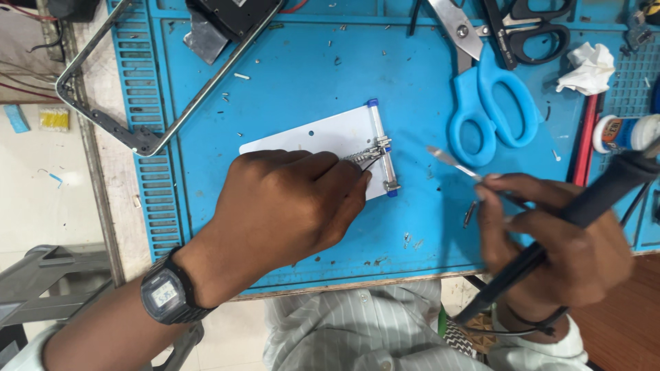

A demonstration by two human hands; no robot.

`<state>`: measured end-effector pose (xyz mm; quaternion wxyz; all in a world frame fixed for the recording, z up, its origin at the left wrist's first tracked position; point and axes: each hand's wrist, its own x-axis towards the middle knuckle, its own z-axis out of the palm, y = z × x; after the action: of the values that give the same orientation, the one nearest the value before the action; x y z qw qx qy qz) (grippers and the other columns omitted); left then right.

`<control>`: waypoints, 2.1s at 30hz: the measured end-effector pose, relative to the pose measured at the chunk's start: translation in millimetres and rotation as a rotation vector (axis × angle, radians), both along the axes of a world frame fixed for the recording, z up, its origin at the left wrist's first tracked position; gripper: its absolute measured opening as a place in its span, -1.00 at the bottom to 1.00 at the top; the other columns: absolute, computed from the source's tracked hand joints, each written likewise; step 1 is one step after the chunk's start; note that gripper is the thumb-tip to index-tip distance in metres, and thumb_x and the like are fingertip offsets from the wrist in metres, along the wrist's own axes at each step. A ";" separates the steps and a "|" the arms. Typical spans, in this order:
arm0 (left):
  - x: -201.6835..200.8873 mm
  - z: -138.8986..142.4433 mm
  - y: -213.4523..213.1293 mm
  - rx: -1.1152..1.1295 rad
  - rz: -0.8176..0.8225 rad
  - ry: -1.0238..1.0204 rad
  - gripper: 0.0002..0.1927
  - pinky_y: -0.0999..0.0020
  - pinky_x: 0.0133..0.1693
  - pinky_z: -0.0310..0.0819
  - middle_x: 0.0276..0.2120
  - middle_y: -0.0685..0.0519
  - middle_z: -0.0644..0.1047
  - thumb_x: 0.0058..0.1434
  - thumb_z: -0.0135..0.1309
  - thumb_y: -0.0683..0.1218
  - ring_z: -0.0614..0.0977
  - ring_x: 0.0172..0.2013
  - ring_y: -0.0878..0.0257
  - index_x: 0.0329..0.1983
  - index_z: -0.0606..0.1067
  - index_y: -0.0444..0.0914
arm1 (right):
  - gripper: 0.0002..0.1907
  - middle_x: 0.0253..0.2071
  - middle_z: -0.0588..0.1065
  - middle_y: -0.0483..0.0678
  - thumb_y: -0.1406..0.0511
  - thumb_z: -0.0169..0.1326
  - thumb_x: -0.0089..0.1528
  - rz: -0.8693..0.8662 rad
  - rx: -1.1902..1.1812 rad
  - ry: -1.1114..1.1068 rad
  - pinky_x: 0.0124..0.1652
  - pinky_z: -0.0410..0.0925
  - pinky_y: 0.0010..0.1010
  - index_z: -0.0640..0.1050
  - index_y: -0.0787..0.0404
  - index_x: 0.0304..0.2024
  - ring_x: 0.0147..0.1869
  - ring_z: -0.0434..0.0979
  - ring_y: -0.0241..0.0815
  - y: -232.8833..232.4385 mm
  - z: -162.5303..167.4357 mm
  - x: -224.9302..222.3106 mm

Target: The person solders a black wire to a small metal component held in a clamp on the workbench, feeding solder wire with one hand while applying the soldering iron with the other. They periodically dip the iron tip in flux, reposition the wire, and continue soldering the joint.

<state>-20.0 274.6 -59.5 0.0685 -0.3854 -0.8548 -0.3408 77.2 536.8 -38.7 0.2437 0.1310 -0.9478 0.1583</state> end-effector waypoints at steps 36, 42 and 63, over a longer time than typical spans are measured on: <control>1.9 0.6 1.3 -0.009 0.005 -0.001 -0.77 0.21 -0.63 0.28 -0.63 0.10 0.47 0.29 0.22 -0.08 0.50 -0.67 0.14 -0.49 0.54 -0.20 | -0.56 -0.17 0.57 0.11 0.07 0.11 0.45 0.031 -0.425 0.226 -0.15 0.39 -0.37 0.33 0.33 -0.06 -0.17 0.57 0.01 36.1 -29.9 34.1; 1.9 0.4 0.4 0.004 0.002 -0.002 -0.83 0.21 -0.62 0.30 -0.61 0.09 0.49 0.26 0.21 -0.08 0.51 -0.65 0.13 -0.44 0.57 -0.20 | -0.30 -0.23 0.50 0.14 -0.16 -0.06 0.42 0.082 -0.605 0.183 -0.23 0.46 -0.41 0.38 0.42 0.01 -0.23 0.60 -0.03 25.2 -31.2 23.8; 2.8 0.1 0.8 0.001 0.003 0.003 -0.79 0.20 -0.61 0.31 -0.61 0.09 0.48 0.29 0.22 -0.08 0.52 -0.64 0.12 -0.47 0.55 -0.20 | -0.77 -0.28 0.56 0.11 0.33 0.20 0.35 0.101 -0.959 -0.338 -0.36 0.58 -0.42 0.48 0.42 -0.16 -0.40 0.66 -0.20 25.8 -12.2 -4.9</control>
<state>-17.2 275.4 -59.4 0.0704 -0.3844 -0.8551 -0.3406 72.3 562.5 -51.0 0.1116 0.0226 -0.7871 0.6062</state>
